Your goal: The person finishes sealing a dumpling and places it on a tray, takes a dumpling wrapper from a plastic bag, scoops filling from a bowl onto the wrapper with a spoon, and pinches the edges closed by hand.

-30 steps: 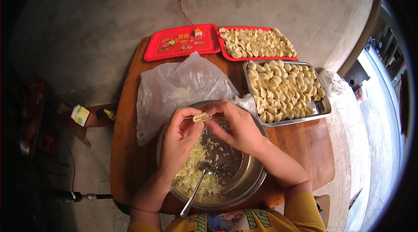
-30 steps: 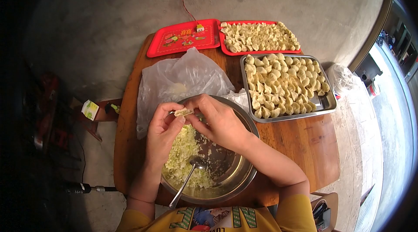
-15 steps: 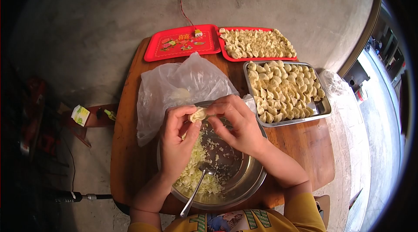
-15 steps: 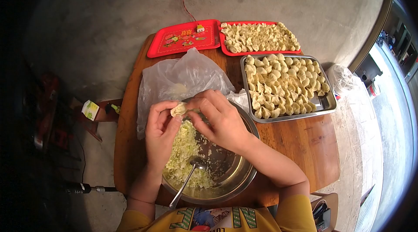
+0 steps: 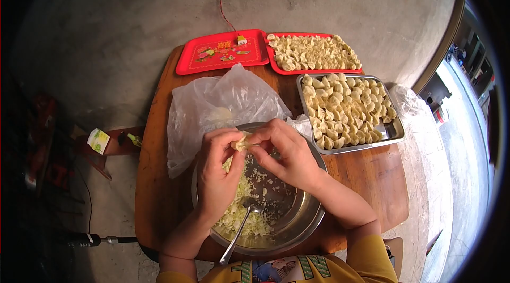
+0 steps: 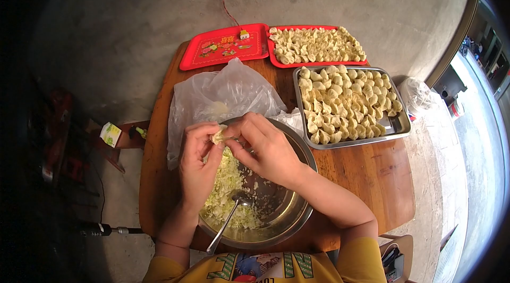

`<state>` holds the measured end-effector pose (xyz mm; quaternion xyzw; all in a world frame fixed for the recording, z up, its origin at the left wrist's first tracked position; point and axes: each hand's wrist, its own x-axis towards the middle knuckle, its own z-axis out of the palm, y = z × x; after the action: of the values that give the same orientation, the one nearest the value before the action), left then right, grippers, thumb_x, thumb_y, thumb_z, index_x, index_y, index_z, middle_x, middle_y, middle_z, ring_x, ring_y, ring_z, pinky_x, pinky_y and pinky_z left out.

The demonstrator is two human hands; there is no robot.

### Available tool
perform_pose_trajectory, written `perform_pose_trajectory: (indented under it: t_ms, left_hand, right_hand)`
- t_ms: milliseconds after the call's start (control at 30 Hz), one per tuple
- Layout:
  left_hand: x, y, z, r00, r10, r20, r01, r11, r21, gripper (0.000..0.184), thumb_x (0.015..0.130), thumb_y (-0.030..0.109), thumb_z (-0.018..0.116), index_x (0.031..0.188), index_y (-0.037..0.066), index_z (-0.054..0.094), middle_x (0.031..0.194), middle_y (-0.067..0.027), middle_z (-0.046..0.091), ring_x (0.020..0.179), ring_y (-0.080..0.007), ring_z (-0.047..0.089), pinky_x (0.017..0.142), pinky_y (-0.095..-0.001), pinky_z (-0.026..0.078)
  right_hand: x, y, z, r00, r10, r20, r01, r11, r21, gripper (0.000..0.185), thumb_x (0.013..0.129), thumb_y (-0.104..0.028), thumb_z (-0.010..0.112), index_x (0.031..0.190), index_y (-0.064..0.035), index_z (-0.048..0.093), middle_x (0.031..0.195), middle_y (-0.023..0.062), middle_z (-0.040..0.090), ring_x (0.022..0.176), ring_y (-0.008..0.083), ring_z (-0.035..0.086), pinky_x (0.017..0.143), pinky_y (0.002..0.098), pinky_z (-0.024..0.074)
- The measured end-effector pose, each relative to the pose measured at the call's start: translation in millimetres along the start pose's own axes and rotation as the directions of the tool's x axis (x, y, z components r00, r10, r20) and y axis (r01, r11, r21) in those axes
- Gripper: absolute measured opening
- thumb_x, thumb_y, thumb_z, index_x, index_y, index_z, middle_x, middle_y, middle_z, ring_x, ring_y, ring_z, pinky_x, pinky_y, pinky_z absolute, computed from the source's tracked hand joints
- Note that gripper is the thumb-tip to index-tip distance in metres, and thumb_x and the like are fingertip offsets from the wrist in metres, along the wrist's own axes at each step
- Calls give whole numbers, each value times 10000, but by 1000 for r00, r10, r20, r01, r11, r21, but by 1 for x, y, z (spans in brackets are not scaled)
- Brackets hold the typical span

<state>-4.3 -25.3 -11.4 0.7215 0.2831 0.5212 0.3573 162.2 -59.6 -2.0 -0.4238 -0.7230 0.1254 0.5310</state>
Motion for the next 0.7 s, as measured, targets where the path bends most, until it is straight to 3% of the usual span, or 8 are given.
perform_pose_trajectory:
  t_ms: [100,333,400,500,700]
  left_hand:
    - [-1,1,0,999,28,19,-28,999,39,308,840,-96,609,1113,40,567,1133,-97,545,1012,-200,590,802,-277,536]
    - [-1,1,1,999,0,47,0,1000,10,307,842,-99,602,1114,38,567,1133,-93,544,1010,-196,591,814,-275,530]
    - [-1,0,2,999,-6,53,6,1000,1,301,845,-99,600,1112,36,566,1132,-90,543,1009,-189,591,816,-271,527]
    - [-1,-1,2,999,-27,39,29,999,-44,285,856,-96,594,1109,30,562,1130,-82,540,1003,-167,587,817,-265,520]
    - [-1,0,0,996,-86,34,90,984,-156,272,885,-84,572,1133,20,535,1135,-65,535,998,-120,572,837,-247,491]
  right_hand:
    - [-1,1,1,995,97,-1,-96,991,90,168,836,-29,691,979,-12,606,873,63,571,741,142,593,632,247,493]
    - [-3,-2,-1,984,175,33,-177,983,56,129,844,-29,678,946,-15,601,832,29,569,689,82,562,612,222,471]
    - [-4,-1,-1,964,262,51,-267,947,180,99,849,-23,659,919,-17,589,838,14,578,703,58,551,625,209,461]
    - [-4,0,-4,961,275,42,-274,914,300,78,856,-16,638,905,-21,577,836,4,582,714,44,543,644,200,452]
    - [-3,1,-5,950,313,3,-301,909,287,59,864,-21,611,906,-19,569,811,1,564,706,51,538,651,210,451]
